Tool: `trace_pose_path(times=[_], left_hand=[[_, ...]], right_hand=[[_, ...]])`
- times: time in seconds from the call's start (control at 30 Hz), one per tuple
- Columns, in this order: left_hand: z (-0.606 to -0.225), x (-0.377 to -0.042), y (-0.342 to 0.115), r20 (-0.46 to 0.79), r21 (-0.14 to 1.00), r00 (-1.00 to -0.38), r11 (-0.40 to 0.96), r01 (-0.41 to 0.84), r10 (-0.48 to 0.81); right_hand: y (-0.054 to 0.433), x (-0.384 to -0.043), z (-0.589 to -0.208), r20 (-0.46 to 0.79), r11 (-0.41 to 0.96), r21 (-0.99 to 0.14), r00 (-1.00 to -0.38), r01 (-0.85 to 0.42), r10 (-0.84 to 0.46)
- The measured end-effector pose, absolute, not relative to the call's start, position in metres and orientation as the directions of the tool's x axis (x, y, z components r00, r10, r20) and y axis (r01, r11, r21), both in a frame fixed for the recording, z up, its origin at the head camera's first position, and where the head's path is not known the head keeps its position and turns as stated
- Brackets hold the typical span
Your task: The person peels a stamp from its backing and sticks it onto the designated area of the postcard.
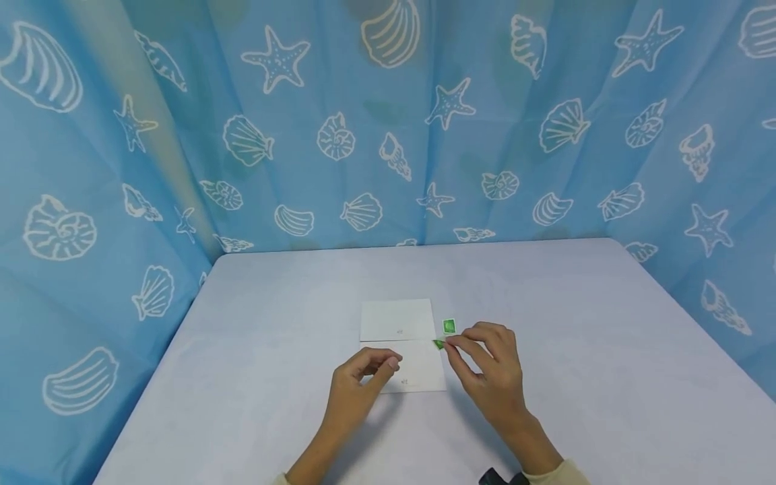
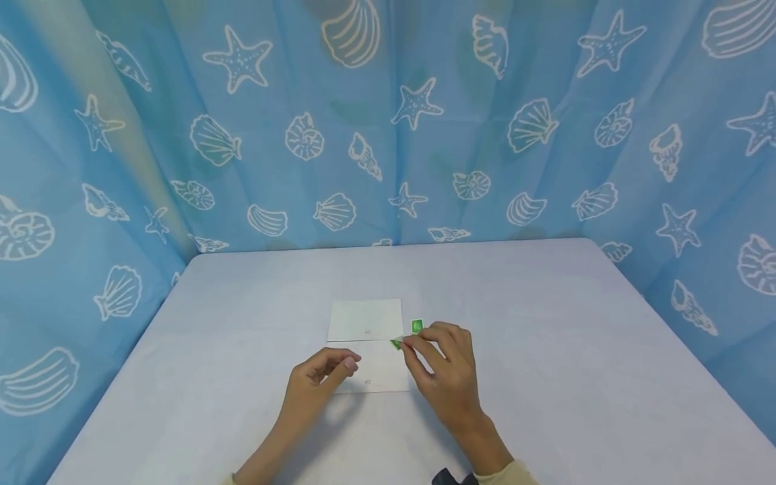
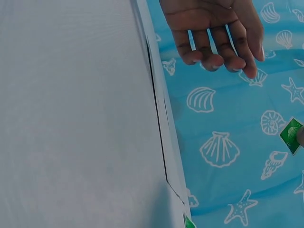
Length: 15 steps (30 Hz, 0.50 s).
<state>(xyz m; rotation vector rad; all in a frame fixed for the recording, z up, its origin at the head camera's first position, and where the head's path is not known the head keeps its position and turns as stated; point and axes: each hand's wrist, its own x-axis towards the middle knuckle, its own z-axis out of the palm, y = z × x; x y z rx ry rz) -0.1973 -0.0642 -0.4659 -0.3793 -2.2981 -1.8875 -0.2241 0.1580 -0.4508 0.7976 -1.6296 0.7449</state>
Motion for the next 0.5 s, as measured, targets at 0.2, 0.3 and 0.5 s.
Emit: trace_pose_path(times=[0.2,0.3,0.5], left_hand=[[-0.463,-0.193,-0.059,0.246,0.957,-0.957,0.115,0.265,0.152],[-0.463,-0.192,-0.056,0.233,0.965,-0.958,0.079,0.249,0.17],[-0.466,-0.189,-0.051,0.193,0.979,-0.961,0.023,0.201,0.198]], right_hand=[[0.153,-0.223,-0.45,0.976,0.568,-0.049,-0.159,-0.821,-0.146],[0.152,-0.221,-0.45,0.973,0.567,-0.051,-0.168,-0.822,-0.156],[0.15,-0.216,-0.453,0.968,0.566,-0.021,-0.158,-0.824,-0.195]])
